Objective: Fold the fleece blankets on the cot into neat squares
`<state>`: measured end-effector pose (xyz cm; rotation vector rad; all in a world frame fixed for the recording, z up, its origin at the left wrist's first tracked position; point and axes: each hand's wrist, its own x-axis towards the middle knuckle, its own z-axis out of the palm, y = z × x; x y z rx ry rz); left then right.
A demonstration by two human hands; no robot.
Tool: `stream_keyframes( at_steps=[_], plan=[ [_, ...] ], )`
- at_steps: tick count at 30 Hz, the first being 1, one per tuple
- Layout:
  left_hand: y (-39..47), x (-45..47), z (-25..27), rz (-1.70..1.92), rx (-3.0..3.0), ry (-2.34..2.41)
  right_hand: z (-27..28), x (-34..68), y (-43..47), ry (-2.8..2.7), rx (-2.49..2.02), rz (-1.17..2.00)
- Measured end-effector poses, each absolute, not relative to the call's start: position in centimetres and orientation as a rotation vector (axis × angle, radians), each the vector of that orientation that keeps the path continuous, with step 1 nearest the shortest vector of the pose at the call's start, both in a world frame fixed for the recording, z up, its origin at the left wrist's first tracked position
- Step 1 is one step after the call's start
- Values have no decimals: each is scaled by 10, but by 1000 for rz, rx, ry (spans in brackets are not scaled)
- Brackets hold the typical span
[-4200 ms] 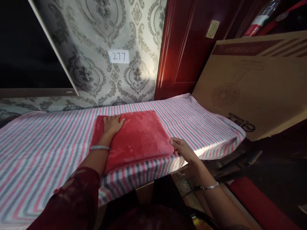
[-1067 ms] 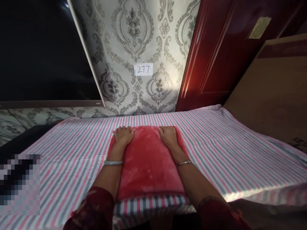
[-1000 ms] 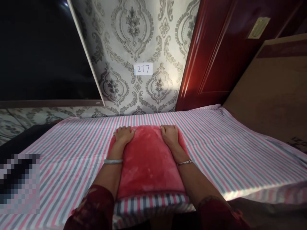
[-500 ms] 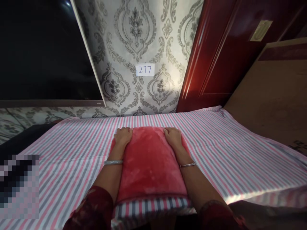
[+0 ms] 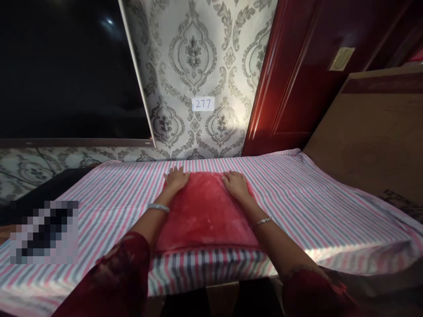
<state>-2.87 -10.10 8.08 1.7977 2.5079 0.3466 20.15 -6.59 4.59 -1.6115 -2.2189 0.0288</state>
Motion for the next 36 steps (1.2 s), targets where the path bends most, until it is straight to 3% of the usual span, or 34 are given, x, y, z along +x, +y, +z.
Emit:
stream_keyframes(
  at_steps=[5,12,26,31,36],
  plan=[
    [-159,3,58,319,2345,2151,31,198,-115,-2432,-1412,65],
    [-182,18,7,148,2413,2107,5,190,-136,-2521,-1438,81],
    [-186,16,23,193,2381,2051,15,202,-138,-2532,-1454,128],
    [-216,-20,33,207,2380,2097,0,257,-145,-2449,-1489,94],
    [-264,-69,10,393,2455,2125,-35,324,-175,-2294,-1289,226]
  ],
)
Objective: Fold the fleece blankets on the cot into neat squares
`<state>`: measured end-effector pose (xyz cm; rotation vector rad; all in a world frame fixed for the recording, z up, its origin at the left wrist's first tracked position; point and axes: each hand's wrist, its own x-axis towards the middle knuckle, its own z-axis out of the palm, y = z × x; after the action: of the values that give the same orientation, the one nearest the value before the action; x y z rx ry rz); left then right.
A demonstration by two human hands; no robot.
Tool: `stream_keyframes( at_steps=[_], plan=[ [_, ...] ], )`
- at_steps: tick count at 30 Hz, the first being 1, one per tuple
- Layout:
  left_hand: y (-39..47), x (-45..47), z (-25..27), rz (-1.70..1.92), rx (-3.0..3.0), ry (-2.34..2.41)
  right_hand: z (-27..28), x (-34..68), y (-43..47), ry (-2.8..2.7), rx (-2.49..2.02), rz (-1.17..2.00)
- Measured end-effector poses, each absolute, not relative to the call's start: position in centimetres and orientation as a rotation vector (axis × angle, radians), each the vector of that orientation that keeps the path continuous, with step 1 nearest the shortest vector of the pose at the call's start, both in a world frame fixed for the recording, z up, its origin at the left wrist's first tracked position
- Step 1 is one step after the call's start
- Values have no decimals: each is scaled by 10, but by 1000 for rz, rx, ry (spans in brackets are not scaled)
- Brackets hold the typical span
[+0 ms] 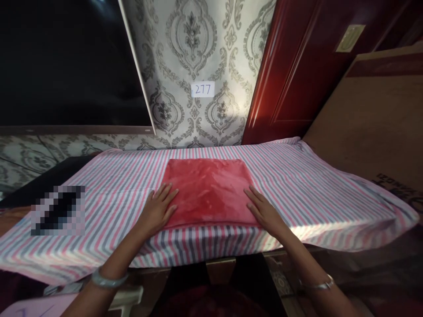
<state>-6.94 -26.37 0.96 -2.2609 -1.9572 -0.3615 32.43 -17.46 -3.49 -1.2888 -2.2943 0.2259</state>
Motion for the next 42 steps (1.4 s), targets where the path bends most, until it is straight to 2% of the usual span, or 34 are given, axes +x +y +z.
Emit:
stream_keyframes(
  at_steps=[6,14,21,24,27,33,36,39,42],
  plan=[
    [-301,-86,-15,-472,-2352,-1617,-54,346,-212,-2255,-1132,246],
    [-297,-81,-14,-428,-2313,-1673,-63,343,-204,-2266,-1120,80],
    [-297,-78,-8,-562,-2248,-1633,-60,343,-194,-2246,-1059,-101],
    [-290,-78,20,-586,-2216,-1693,-37,342,-182,-2154,-990,-129],
    [-278,-77,69,-683,-2163,-1772,7,339,-169,-1977,-963,-84],
    [-256,-68,185,-1351,-1965,-1680,122,327,-148,-1603,-848,40],
    [-237,-69,227,-1635,-1908,-1714,162,320,-126,-1468,-740,109],
    [-204,-79,244,-1858,-1927,-1901,176,313,-87,-1458,-750,296],
    [-163,-92,222,-1928,-1987,-2166,155,302,-47,-1526,-973,568]
  ],
)
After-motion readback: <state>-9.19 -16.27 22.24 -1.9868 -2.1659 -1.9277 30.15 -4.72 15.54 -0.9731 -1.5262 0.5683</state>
